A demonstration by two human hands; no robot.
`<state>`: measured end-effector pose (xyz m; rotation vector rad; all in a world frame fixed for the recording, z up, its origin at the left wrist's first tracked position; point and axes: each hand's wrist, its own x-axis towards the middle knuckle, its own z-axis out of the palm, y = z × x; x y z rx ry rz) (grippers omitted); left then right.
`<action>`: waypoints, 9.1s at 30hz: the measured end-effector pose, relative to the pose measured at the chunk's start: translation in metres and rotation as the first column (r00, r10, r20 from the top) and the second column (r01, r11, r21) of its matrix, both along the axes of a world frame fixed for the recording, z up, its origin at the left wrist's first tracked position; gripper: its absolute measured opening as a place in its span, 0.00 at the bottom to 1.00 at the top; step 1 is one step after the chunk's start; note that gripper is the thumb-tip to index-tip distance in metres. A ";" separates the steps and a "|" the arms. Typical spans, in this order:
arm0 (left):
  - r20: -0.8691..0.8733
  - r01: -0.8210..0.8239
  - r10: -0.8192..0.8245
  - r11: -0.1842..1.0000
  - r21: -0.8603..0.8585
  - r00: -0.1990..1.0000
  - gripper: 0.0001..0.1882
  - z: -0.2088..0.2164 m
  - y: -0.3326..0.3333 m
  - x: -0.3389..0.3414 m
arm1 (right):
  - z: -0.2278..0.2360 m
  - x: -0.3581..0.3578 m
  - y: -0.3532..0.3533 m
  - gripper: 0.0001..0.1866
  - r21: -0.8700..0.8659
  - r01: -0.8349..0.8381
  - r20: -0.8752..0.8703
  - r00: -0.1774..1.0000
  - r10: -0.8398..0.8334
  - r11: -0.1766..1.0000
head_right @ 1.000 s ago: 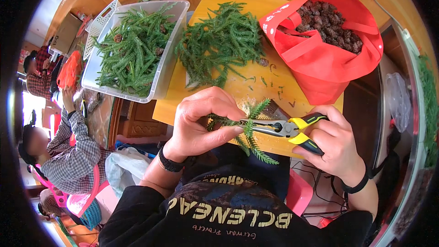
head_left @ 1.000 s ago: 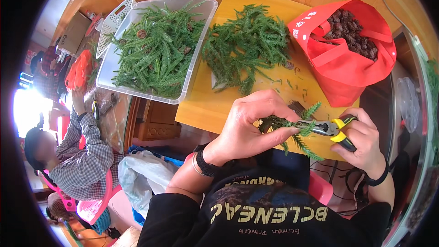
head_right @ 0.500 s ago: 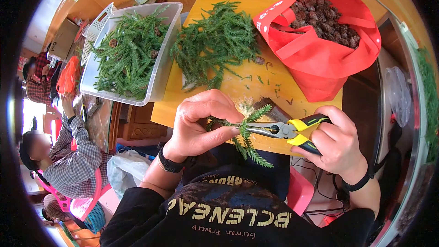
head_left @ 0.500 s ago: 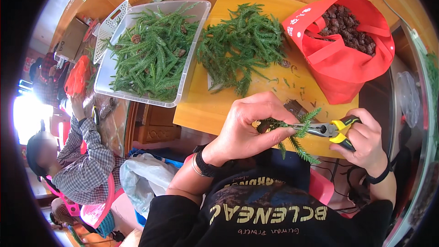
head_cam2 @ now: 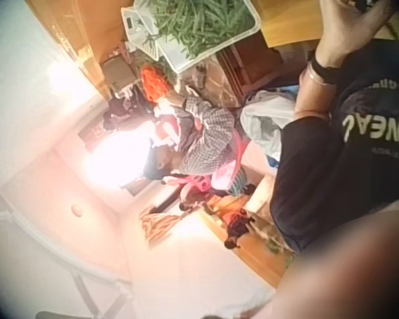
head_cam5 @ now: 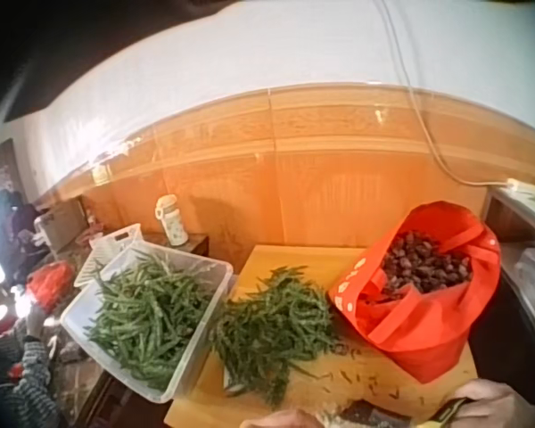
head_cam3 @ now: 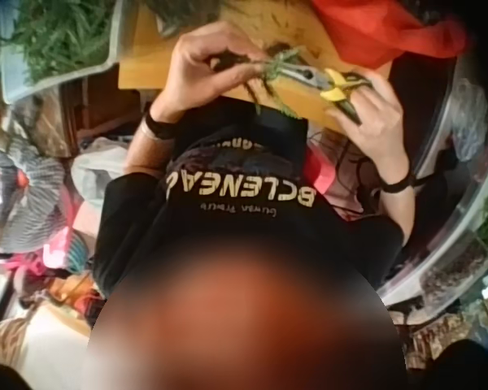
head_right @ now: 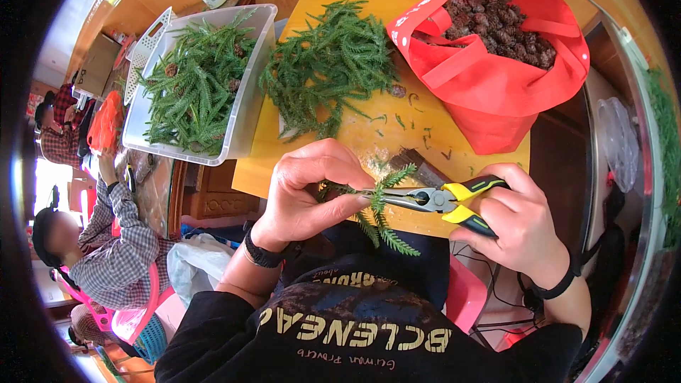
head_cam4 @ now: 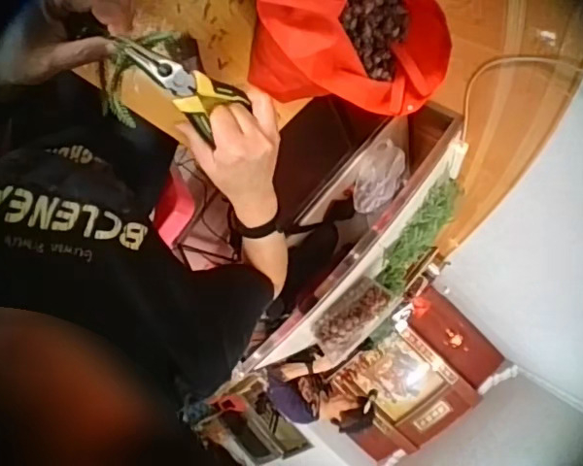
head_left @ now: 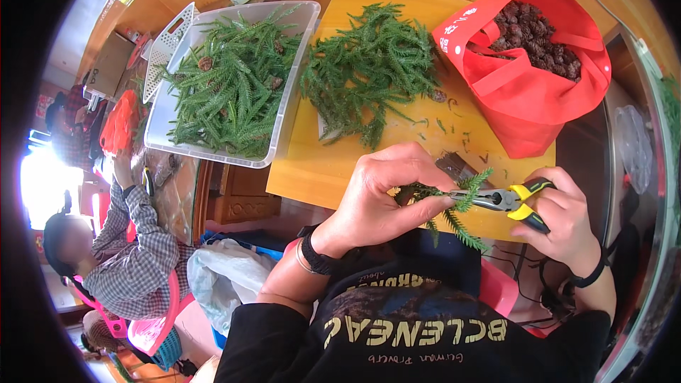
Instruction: Trimming small green plant sprigs with a pair of cutters and placing them into a bin.
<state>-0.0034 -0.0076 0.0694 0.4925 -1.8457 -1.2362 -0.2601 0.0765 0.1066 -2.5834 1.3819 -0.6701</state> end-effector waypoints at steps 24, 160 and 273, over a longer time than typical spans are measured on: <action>0.055 -0.003 0.010 0.992 -0.126 0.998 0.11 0.004 0.003 0.001 | -0.007 0.000 0.001 0.18 -0.121 0.013 -0.061 0.998 -0.021 0.993; 0.031 0.155 -0.191 0.872 0.464 0.981 0.14 -0.003 0.007 0.002 | 0.002 -0.013 -0.002 0.21 0.250 -0.022 0.001 1.000 0.022 0.968; 0.581 -0.072 0.280 0.932 -0.354 0.764 0.13 -0.058 -0.031 0.033 | -0.110 0.045 -0.092 0.07 0.375 0.238 -0.151 0.969 -0.194 0.896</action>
